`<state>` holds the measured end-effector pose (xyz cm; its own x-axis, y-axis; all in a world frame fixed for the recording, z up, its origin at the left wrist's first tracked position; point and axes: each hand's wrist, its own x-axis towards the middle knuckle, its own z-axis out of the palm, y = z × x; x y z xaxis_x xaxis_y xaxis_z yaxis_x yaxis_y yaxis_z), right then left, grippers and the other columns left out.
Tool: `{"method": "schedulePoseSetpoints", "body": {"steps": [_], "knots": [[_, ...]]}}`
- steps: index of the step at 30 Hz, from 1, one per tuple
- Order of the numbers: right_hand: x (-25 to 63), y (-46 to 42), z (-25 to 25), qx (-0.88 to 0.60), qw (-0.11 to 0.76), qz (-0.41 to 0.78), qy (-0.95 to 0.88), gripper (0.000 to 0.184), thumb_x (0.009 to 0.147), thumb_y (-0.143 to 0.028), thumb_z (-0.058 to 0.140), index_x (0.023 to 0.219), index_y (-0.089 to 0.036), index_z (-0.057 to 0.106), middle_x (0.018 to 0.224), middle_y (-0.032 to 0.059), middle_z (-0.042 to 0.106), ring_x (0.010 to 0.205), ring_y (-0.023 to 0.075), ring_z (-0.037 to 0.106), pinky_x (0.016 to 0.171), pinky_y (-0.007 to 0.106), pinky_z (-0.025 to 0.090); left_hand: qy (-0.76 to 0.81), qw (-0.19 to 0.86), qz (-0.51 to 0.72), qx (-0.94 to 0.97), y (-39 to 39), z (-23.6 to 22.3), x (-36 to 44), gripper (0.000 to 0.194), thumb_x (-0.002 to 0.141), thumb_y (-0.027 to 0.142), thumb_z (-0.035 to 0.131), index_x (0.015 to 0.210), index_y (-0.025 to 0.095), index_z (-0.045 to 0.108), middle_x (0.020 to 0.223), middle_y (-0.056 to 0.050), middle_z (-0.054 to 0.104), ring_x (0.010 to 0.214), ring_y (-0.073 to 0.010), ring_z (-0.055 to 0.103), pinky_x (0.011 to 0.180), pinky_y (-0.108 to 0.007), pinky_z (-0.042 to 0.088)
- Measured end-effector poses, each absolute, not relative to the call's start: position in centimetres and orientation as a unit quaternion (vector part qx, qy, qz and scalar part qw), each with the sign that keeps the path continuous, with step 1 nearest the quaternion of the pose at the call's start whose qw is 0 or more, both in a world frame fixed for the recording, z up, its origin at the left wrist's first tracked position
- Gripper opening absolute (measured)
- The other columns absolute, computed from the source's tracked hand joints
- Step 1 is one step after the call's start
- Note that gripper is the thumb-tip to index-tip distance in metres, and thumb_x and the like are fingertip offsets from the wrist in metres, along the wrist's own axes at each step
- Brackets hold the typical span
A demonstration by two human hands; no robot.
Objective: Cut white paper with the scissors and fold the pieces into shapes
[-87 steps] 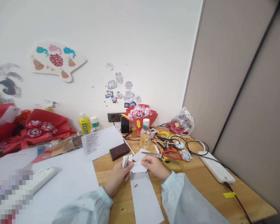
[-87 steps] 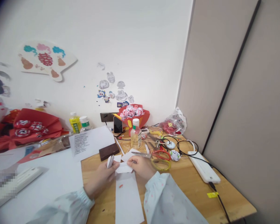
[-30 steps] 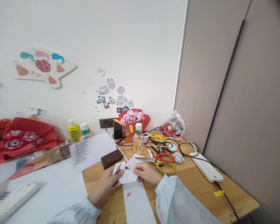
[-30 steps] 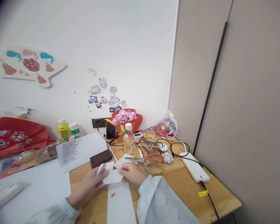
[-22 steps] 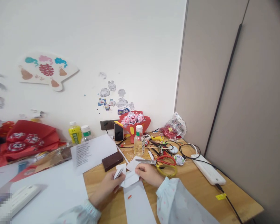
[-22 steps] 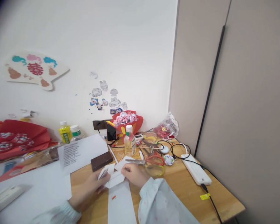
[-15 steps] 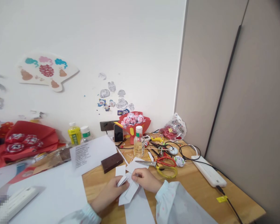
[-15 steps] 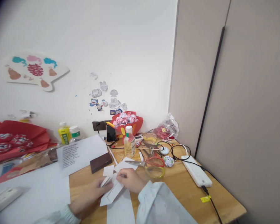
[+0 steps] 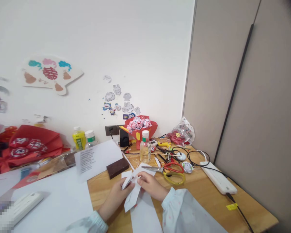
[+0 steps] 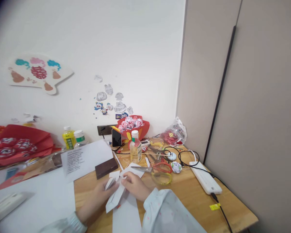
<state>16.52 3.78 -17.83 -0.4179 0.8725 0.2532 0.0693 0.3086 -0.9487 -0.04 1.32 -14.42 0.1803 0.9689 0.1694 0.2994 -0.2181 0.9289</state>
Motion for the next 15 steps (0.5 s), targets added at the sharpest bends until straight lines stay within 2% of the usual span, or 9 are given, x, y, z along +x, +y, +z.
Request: {"method": "schedulePoseSetpoints", "body": {"steps": [3, 6, 8, 12, 15], "knots": [[16.3, 4.0, -18.3, -0.328, 0.391, 0.557, -0.655, 0.044, 0.069, -0.049, 0.064, 0.097, -0.018, 0.051, 0.067, -0.0035, 0.052, 0.053, 0.0089, 0.051, 0.052, 0.021, 0.041, 0.515, 0.384, 0.482, 0.596, 1.5, -14.6, -0.3, 0.034, 0.059, 0.049, 0.064, 0.061, 0.016, 0.055, 0.05, 0.003, 0.052, 0.047, -0.0135, 0.046, 0.047, -0.024, 0.036], [15.5, 3.6, -18.5, -0.3, 0.371, 0.611, -0.632, 0.051, 0.059, -0.047, 0.072, 0.093, -0.015, 0.051, 0.069, -0.0017, 0.057, 0.054, 0.0095, 0.054, 0.054, 0.023, 0.043, 0.541, 0.386, 0.522, 0.534, 1.3, -14.4, -0.2, 0.033, 0.059, 0.047, 0.065, 0.068, 0.016, 0.056, 0.044, 0.005, 0.048, 0.042, -0.0122, 0.043, 0.043, -0.023, 0.033], [14.9, 3.1, -18.4, -0.286, 0.381, 0.625, -0.618, 0.051, 0.058, -0.043, 0.074, 0.094, -0.014, 0.052, 0.073, 0.0004, 0.06, 0.057, 0.0105, 0.056, 0.055, 0.024, 0.043, 0.538, 0.398, 0.54, 0.51, 1.1, -14.3, 0.0, 0.031, 0.06, 0.044, 0.064, 0.071, 0.016, 0.055, 0.043, 0.006, 0.048, 0.041, -0.0123, 0.044, 0.042, -0.022, 0.034], [14.7, 2.8, -17.8, -0.306, 0.416, 0.6, -0.611, 0.032, 0.064, -0.031, 0.069, 0.088, -0.015, 0.055, 0.071, -0.0007, 0.06, 0.058, 0.0105, 0.055, 0.052, 0.021, 0.042, 0.511, 0.438, 0.559, 0.484, 0.8, -14.3, 0.4, 0.031, 0.06, 0.042, 0.065, 0.072, 0.017, 0.052, 0.042, 0.007, 0.047, 0.04, -0.0097, 0.042, 0.041, -0.02, 0.031], [15.6, 3.1, -17.3, -0.34, 0.394, 0.572, -0.634, 0.014, 0.069, -0.021, 0.061, 0.08, -0.015, 0.056, 0.061, -0.004, 0.056, 0.049, 0.0075, 0.048, 0.046, 0.018, 0.037, 0.493, 0.463, 0.559, 0.481, 1.0, -14.4, 0.2, 0.037, 0.061, 0.045, 0.065, 0.08, 0.016, 0.053, 0.041, 0.009, 0.044, 0.037, -0.0074, 0.037, 0.038, -0.018, 0.026]]}}
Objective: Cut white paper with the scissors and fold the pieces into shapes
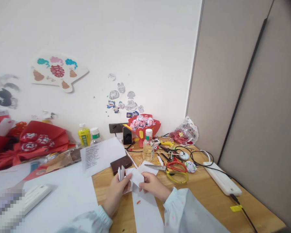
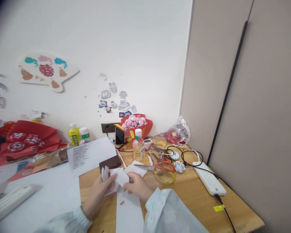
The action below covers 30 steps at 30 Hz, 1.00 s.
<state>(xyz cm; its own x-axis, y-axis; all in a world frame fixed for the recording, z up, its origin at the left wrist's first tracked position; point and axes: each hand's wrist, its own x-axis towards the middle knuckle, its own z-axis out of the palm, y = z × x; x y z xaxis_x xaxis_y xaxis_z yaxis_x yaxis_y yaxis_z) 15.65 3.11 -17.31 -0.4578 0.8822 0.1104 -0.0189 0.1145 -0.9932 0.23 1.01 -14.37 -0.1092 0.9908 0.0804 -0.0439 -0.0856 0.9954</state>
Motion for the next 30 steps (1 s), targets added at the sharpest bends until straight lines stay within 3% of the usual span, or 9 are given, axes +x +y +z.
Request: {"method": "schedulePoseSetpoints", "body": {"steps": [3, 7, 10, 13, 15, 20, 23, 26, 30], "knots": [[16.7, 3.6, -17.1, -0.337, 0.361, 0.563, -0.662, 0.004, 0.069, -0.018, 0.057, 0.069, -0.015, 0.054, 0.057, -0.005, 0.054, 0.045, 0.0056, 0.044, 0.045, 0.017, 0.033, 0.489, 0.463, 0.537, 0.508, 1.4, -14.4, -0.2, 0.041, 0.061, 0.049, 0.066, 0.081, 0.015, 0.055, 0.042, 0.009, 0.045, 0.036, -0.0065, 0.036, 0.037, -0.017, 0.026], [17.4, 4.0, -16.7, -0.313, 0.398, 0.575, -0.643, 0.011, 0.073, -0.025, 0.056, 0.069, -0.015, 0.054, 0.054, -0.0047, 0.054, 0.044, 0.006, 0.045, 0.046, 0.018, 0.034, 0.471, 0.47, 0.495, 0.559, 1.7, -14.5, -0.7, 0.039, 0.065, 0.052, 0.063, 0.062, 0.015, 0.052, 0.04, 0.007, 0.046, 0.033, -0.0049, 0.035, 0.035, -0.017, 0.023], [17.8, 4.0, -16.3, -0.293, 0.415, 0.6, -0.618, 0.017, 0.076, -0.031, 0.057, 0.076, -0.013, 0.058, 0.055, -0.003, 0.057, 0.044, 0.0068, 0.046, 0.047, 0.019, 0.034, 0.441, 0.506, 0.491, 0.554, 1.5, -14.4, -0.6, 0.039, 0.067, 0.05, 0.062, 0.078, 0.013, 0.057, 0.045, 0.004, 0.053, 0.032, -0.0053, 0.038, 0.034, -0.017, 0.022], [18.0, 4.0, -16.2, -0.265, 0.422, 0.64, -0.585, 0.025, 0.077, -0.031, 0.058, 0.094, -0.013, 0.061, 0.057, -0.0014, 0.06, 0.046, 0.0081, 0.049, 0.048, 0.02, 0.035, 0.42, 0.546, 0.498, 0.527, 1.2, -14.3, -0.4, 0.046, 0.068, 0.045, 0.063, 0.1, 0.011, 0.056, 0.048, 0.003, 0.056, 0.031, -0.0046, 0.037, 0.035, -0.017, 0.02], [18.0, 4.0, -16.3, -0.25, 0.435, 0.659, -0.56, 0.034, 0.076, -0.03, 0.058, 0.105, -0.013, 0.059, 0.057, -0.0006, 0.06, 0.047, 0.009, 0.05, 0.048, 0.02, 0.034, 0.404, 0.568, 0.512, 0.502, 1.1, -14.3, -0.3, 0.046, 0.069, 0.04, 0.063, 0.103, 0.01, 0.055, 0.048, 0.003, 0.056, 0.031, -0.0032, 0.036, 0.036, -0.017, 0.021], [17.6, 4.1, -16.9, -0.247, 0.468, 0.649, -0.547, 0.033, 0.076, -0.027, 0.057, 0.105, -0.011, 0.062, 0.057, 0.0007, 0.061, 0.048, 0.009, 0.051, 0.05, 0.021, 0.035, 0.379, 0.601, 0.538, 0.454, 1.1, -14.3, -0.3, 0.037, 0.068, 0.035, 0.064, 0.095, 0.01, 0.056, 0.047, 0.004, 0.055, 0.03, -0.0012, 0.033, 0.036, -0.017, 0.019], [17.6, 4.2, -17.0, -0.254, 0.462, 0.625, -0.575, 0.029, 0.075, -0.028, 0.057, 0.098, -0.012, 0.066, 0.057, 0.0005, 0.061, 0.048, 0.0087, 0.051, 0.051, 0.022, 0.036, 0.376, 0.604, 0.525, 0.467, 1.1, -14.2, -0.3, 0.036, 0.071, 0.041, 0.061, 0.092, 0.012, 0.056, 0.047, 0.003, 0.056, 0.03, -0.0025, 0.034, 0.035, -0.017, 0.018], [17.8, 4.2, -16.9, -0.265, 0.447, 0.596, -0.613, 0.029, 0.075, -0.033, 0.059, 0.095, -0.014, 0.068, 0.058, 0.0, 0.061, 0.049, 0.0086, 0.05, 0.052, 0.023, 0.037, 0.41, 0.581, 0.506, 0.488, 1.1, -14.3, -0.3, 0.038, 0.072, 0.049, 0.058, 0.083, 0.013, 0.055, 0.047, 0.003, 0.056, 0.029, -0.0025, 0.033, 0.034, -0.017, 0.016], [18.2, 4.0, -16.6, -0.281, 0.423, 0.561, -0.654, 0.034, 0.075, -0.038, 0.059, 0.097, -0.014, 0.066, 0.058, -0.0006, 0.06, 0.048, 0.0086, 0.049, 0.052, 0.023, 0.039, 0.443, 0.53, 0.498, 0.525, 1.2, -14.7, 0.0, 0.035, 0.068, 0.047, 0.063, 0.071, 0.014, 0.052, 0.046, 0.004, 0.054, 0.03, -0.0019, 0.032, 0.035, -0.016, 0.018]]}}
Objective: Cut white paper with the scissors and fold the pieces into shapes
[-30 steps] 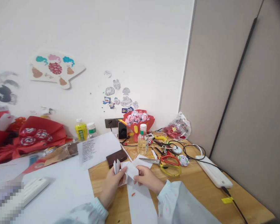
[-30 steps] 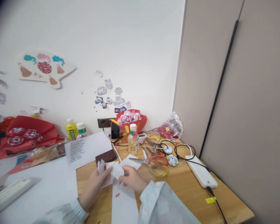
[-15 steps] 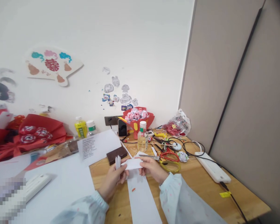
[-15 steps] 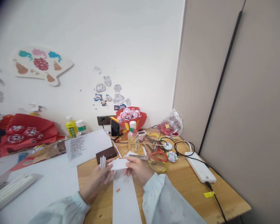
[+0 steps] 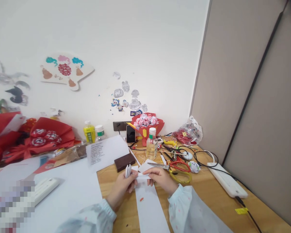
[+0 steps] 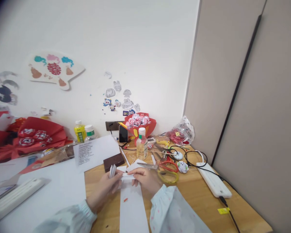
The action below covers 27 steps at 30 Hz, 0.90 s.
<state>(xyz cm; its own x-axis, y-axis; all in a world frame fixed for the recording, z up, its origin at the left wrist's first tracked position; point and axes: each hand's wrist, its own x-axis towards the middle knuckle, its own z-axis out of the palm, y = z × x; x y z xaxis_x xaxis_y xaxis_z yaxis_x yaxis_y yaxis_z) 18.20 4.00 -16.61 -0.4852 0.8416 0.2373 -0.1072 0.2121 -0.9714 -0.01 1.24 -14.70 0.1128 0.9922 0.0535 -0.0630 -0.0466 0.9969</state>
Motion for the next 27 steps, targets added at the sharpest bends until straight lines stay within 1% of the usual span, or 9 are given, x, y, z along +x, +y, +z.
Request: {"method": "schedulePoseSetpoints", "body": {"steps": [3, 4, 6, 8, 10, 13, 16, 20, 27], "knots": [[18.2, 3.7, -16.5, -0.287, 0.399, 0.532, -0.69, 0.048, 0.073, -0.041, 0.062, 0.113, -0.014, 0.057, 0.059, -0.0017, 0.058, 0.047, 0.0084, 0.048, 0.048, 0.022, 0.04, 0.453, 0.501, 0.487, 0.554, 1.3, -15.1, 0.1, 0.036, 0.066, 0.049, 0.062, 0.073, 0.014, 0.053, 0.044, 0.006, 0.052, 0.03, -0.0031, 0.032, 0.035, -0.017, 0.02], [18.1, 3.6, -16.6, -0.293, 0.393, 0.52, -0.7, 0.049, 0.073, -0.043, 0.062, 0.112, -0.014, 0.057, 0.06, -0.0015, 0.058, 0.047, 0.0084, 0.048, 0.047, 0.021, 0.039, 0.459, 0.491, 0.478, 0.566, 1.3, -15.2, 0.2, 0.037, 0.066, 0.05, 0.062, 0.073, 0.014, 0.053, 0.043, 0.006, 0.051, 0.03, -0.0034, 0.032, 0.034, -0.017, 0.02], [17.9, 3.5, -16.6, -0.316, 0.388, 0.492, -0.712, 0.041, 0.074, -0.047, 0.059, 0.096, -0.012, 0.063, 0.059, -0.0007, 0.056, 0.047, 0.0083, 0.048, 0.046, 0.02, 0.038, 0.471, 0.475, 0.456, 0.587, 1.2, -15.3, 0.3, 0.039, 0.066, 0.052, 0.06, 0.073, 0.015, 0.053, 0.043, 0.007, 0.049, 0.03, -0.0041, 0.031, 0.034, -0.018, 0.021], [17.6, 3.5, -16.6, -0.331, 0.383, 0.474, -0.72, 0.038, 0.077, -0.049, 0.055, 0.077, -0.012, 0.064, 0.056, -0.0009, 0.054, 0.047, 0.008, 0.046, 0.045, 0.02, 0.037, 0.481, 0.465, 0.442, 0.598, 1.1, -15.3, 0.3, 0.04, 0.067, 0.054, 0.059, 0.074, 0.015, 0.054, 0.044, 0.007, 0.049, 0.031, -0.0046, 0.031, 0.034, -0.019, 0.021], [17.5, 3.5, -16.5, -0.332, 0.379, 0.467, -0.727, 0.039, 0.078, -0.05, 0.053, 0.069, -0.013, 0.061, 0.053, -0.0023, 0.051, 0.045, 0.0076, 0.045, 0.044, 0.019, 0.036, 0.485, 0.458, 0.441, 0.6, 1.1, -15.3, 0.3, 0.041, 0.067, 0.055, 0.058, 0.075, 0.015, 0.054, 0.044, 0.007, 0.049, 0.031, -0.0051, 0.031, 0.034, -0.019, 0.022], [17.5, 3.4, -16.1, -0.328, 0.375, 0.465, -0.732, 0.041, 0.08, -0.052, 0.049, 0.064, -0.014, 0.057, 0.05, -0.0032, 0.049, 0.043, 0.0081, 0.044, 0.043, 0.019, 0.034, 0.484, 0.458, 0.436, 0.605, 1.2, -15.4, 0.3, 0.042, 0.065, 0.056, 0.058, 0.073, 0.016, 0.053, 0.043, 0.006, 0.049, 0.031, -0.0054, 0.031, 0.034, -0.019, 0.022], [17.6, 3.3, -15.6, -0.323, 0.365, 0.476, -0.732, 0.042, 0.08, -0.053, 0.048, 0.064, -0.015, 0.056, 0.048, -0.0031, 0.049, 0.041, 0.009, 0.044, 0.042, 0.019, 0.033, 0.478, 0.468, 0.425, 0.61, 1.3, -15.5, 0.3, 0.042, 0.066, 0.057, 0.057, 0.071, 0.016, 0.053, 0.044, 0.005, 0.051, 0.03, -0.0057, 0.033, 0.033, -0.019, 0.022], [17.6, 3.1, -15.5, -0.327, 0.368, 0.477, -0.728, 0.035, 0.078, -0.048, 0.052, 0.067, -0.015, 0.057, 0.048, -0.0035, 0.049, 0.042, 0.0098, 0.045, 0.044, 0.02, 0.035, 0.469, 0.465, 0.43, 0.615, 1.1, -15.4, 0.5, 0.041, 0.07, 0.058, 0.051, 0.067, 0.017, 0.052, 0.047, 0.003, 0.053, 0.03, -0.0056, 0.033, 0.033, -0.02, 0.023], [17.2, 3.0, -15.9, -0.35, 0.377, 0.433, -0.74, 0.024, 0.081, -0.037, 0.052, 0.069, -0.016, 0.058, 0.053, -0.0035, 0.05, 0.046, 0.0095, 0.046, 0.046, 0.02, 0.036, 0.485, 0.425, 0.44, 0.625, 0.7, -15.1, 0.5, 0.037, 0.074, 0.053, 0.051, 0.058, 0.019, 0.049, 0.042, 0.004, 0.048, 0.033, -0.008, 0.033, 0.037, -0.021, 0.025]]}}
